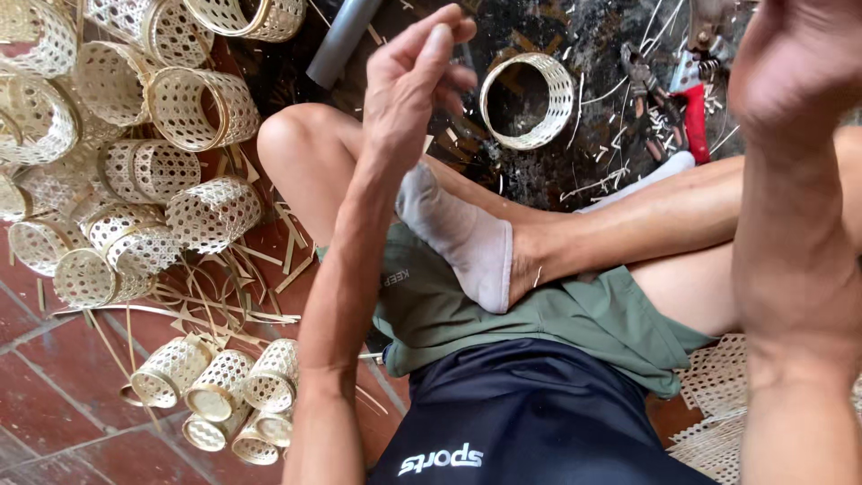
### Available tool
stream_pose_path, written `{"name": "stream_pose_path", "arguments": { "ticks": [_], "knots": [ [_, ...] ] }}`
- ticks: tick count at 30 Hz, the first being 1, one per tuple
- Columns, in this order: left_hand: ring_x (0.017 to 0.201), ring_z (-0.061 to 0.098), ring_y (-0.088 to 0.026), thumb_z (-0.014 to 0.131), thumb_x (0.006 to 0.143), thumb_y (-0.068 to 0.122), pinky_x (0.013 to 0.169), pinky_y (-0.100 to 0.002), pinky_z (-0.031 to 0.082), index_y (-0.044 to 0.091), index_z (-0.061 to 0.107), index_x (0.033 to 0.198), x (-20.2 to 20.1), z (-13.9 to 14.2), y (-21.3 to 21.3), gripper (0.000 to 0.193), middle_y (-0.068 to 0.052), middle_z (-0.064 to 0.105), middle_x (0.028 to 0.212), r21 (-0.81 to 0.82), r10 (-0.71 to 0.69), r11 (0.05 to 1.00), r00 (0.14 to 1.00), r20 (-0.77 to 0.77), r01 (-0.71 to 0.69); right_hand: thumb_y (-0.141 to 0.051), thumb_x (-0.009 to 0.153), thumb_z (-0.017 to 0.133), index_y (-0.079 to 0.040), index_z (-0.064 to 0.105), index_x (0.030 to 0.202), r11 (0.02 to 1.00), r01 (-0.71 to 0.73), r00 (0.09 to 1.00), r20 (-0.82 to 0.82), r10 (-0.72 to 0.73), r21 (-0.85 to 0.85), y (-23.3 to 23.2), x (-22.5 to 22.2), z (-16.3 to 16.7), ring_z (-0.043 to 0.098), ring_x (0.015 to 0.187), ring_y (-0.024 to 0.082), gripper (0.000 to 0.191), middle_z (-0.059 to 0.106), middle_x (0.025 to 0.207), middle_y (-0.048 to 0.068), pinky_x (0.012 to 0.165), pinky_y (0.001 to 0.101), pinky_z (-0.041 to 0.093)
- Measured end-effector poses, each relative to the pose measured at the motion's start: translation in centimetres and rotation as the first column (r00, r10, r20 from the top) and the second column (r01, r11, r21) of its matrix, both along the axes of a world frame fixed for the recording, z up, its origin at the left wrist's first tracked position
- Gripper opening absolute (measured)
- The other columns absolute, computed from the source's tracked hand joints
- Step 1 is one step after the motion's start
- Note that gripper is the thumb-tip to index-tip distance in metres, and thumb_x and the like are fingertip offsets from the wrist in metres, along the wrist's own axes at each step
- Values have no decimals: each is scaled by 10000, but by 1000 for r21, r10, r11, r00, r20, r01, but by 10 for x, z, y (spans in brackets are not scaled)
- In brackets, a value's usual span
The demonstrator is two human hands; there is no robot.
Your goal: The person sits cross-legged on the floor and weaves thin bamboo strips into small cylindrical baskets. They use a metal pipe as a form, a knife to trim strips, and pliers to adjust the weave, repeatedly bending and inserting strips to build the basket walls.
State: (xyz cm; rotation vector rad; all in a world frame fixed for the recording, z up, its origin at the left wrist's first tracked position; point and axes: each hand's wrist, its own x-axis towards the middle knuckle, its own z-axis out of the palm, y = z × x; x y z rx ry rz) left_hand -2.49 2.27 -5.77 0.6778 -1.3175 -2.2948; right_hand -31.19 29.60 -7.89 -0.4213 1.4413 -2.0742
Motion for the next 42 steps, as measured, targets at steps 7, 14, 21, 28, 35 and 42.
{"name": "stream_pose_path", "arguments": {
  "ticks": [7, 14, 21, 28, 35, 42],
  "knots": [
    [995, 703, -250, 725, 1025, 303, 811, -370, 581, -16, 598, 1407, 24, -5, 59, 514, -200, 705, 1278, -669, 224, 743, 940, 258, 6, -198, 1174, 608, -53, 613, 1241, 929, 171, 944, 325, -59, -327, 96, 45, -40, 542, 727, 168, 160, 614, 907, 97, 676, 281, 454],
    [1003, 707, -328, 713, 859, 121, 888, -428, 554, 64, 735, 1142, -10, -15, 67, 289, -138, 730, 1042, -835, 266, 428, 835, 481, 345, -235, 1201, 589, -58, 582, 1303, 907, 186, 939, 341, -50, -379, 108, 65, -38, 508, 722, 154, 204, 587, 917, 93, 677, 258, 431],
    [901, 716, -272, 662, 943, 57, 764, -387, 589, 37, 705, 1210, 6, 24, 51, 271, -151, 728, 1084, -688, 16, 673, 925, 379, 270, -270, 1208, 581, -72, 564, 1323, 919, 157, 924, 381, -9, -360, 110, 81, -36, 496, 718, 149, 229, 584, 925, 89, 697, 258, 433],
    [947, 700, -241, 630, 1057, 80, 819, -368, 593, -29, 675, 1303, 56, 33, 88, 273, -185, 710, 1221, 283, 59, 959, 959, -276, 23, -269, 1183, 603, -58, 583, 1270, 950, 90, 897, 438, 53, -299, 74, 100, -23, 580, 749, 187, 229, 626, 933, 104, 707, 318, 498],
    [1139, 598, -176, 704, 979, 154, 1076, -344, 486, 51, 714, 1023, 52, 77, 70, 113, -50, 684, 1099, -324, -336, 923, 842, -422, 206, -202, 1134, 633, -88, 698, 1166, 958, -210, 974, -132, 186, -194, 27, 101, 57, 696, 812, 196, 135, 713, 981, 131, 709, 334, 566],
    [946, 594, -250, 749, 899, 137, 846, -385, 503, 74, 721, 1048, 26, 61, 64, 164, -55, 650, 958, -960, -384, 99, 900, 206, 262, -80, 791, 709, -74, 717, 1020, 753, -351, -140, -826, 545, 556, -15, 104, 124, 702, 819, 270, 229, 711, 957, 115, 659, 370, 574]
  ]
}}
